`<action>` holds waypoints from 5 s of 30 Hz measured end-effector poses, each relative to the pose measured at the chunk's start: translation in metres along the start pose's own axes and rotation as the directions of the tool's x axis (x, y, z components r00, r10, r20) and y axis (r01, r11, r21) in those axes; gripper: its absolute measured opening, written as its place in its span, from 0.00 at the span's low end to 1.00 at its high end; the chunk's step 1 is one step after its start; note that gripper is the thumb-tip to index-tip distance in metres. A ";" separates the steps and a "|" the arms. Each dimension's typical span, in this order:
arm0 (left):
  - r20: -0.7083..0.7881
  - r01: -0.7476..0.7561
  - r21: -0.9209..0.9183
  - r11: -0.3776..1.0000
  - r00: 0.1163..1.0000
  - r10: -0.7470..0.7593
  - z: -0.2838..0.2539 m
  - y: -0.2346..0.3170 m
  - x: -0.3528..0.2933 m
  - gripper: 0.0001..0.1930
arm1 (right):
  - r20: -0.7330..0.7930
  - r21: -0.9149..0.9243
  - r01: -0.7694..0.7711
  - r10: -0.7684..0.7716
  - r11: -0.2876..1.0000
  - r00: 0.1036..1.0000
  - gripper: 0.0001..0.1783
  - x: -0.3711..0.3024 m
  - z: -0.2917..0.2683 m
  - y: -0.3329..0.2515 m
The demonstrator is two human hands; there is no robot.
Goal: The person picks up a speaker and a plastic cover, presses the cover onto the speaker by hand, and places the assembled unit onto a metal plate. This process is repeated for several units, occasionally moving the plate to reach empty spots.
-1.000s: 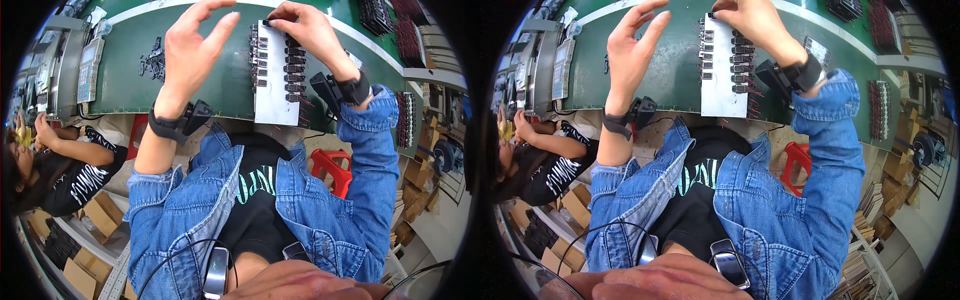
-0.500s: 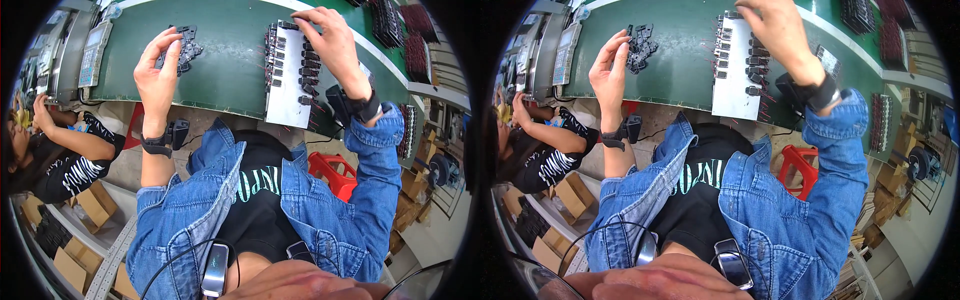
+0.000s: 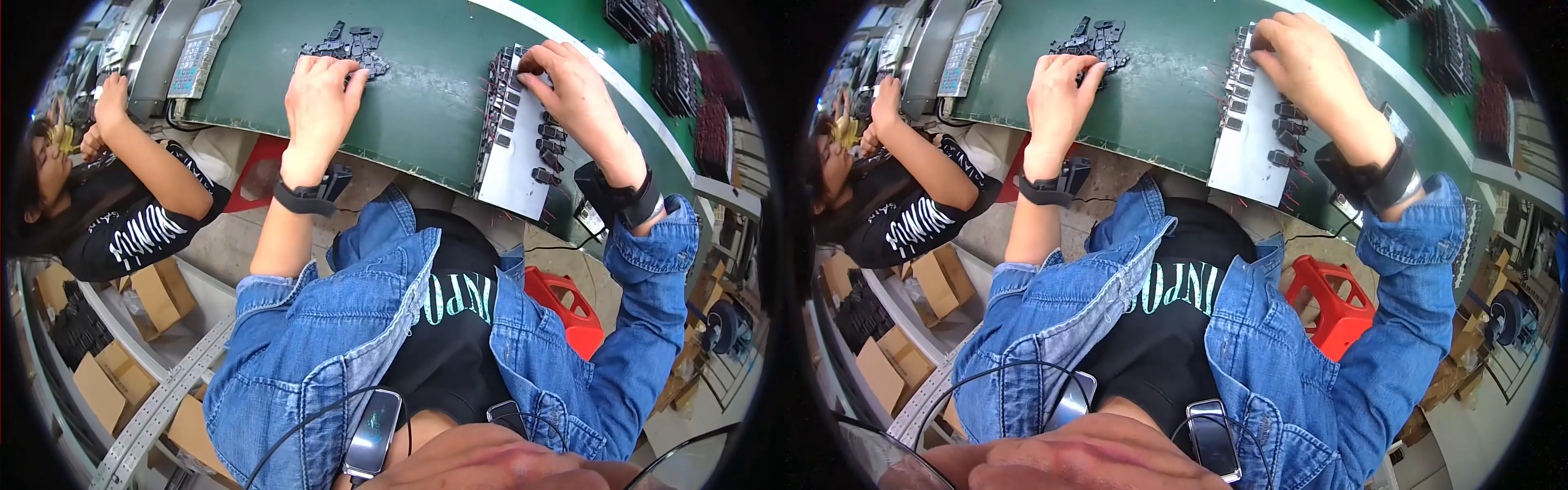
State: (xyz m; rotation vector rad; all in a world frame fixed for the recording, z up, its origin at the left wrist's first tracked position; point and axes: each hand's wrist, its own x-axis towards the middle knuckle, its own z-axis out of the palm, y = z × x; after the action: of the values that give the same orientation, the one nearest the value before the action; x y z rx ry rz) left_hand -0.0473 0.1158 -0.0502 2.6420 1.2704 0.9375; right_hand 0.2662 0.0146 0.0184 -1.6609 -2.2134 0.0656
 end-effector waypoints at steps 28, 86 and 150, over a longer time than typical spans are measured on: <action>0.110 0.199 -0.298 0.934 0.979 -0.174 0.003 0.044 0.007 0.09 | 0.059 0.253 -0.100 0.087 0.962 0.994 0.12 -0.009 0.008 -0.011; 0.550 0.490 -0.805 0.335 0.827 0.112 -0.019 0.122 0.018 0.10 | 0.238 0.604 -0.428 0.360 0.673 0.902 0.08 -0.038 -0.034 -0.071; -0.113 -0.402 -0.429 0.809 0.912 0.393 -0.011 0.099 0.033 0.11 | -0.301 0.119 -0.269 0.293 0.956 0.907 0.15 -0.108 -0.014 -0.087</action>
State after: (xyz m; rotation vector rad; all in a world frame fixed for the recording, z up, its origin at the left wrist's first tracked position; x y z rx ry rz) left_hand 0.0303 0.0727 0.0050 2.5516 0.4119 1.1382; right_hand 0.2163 -0.1153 0.0253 -1.7966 -1.7070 -0.0399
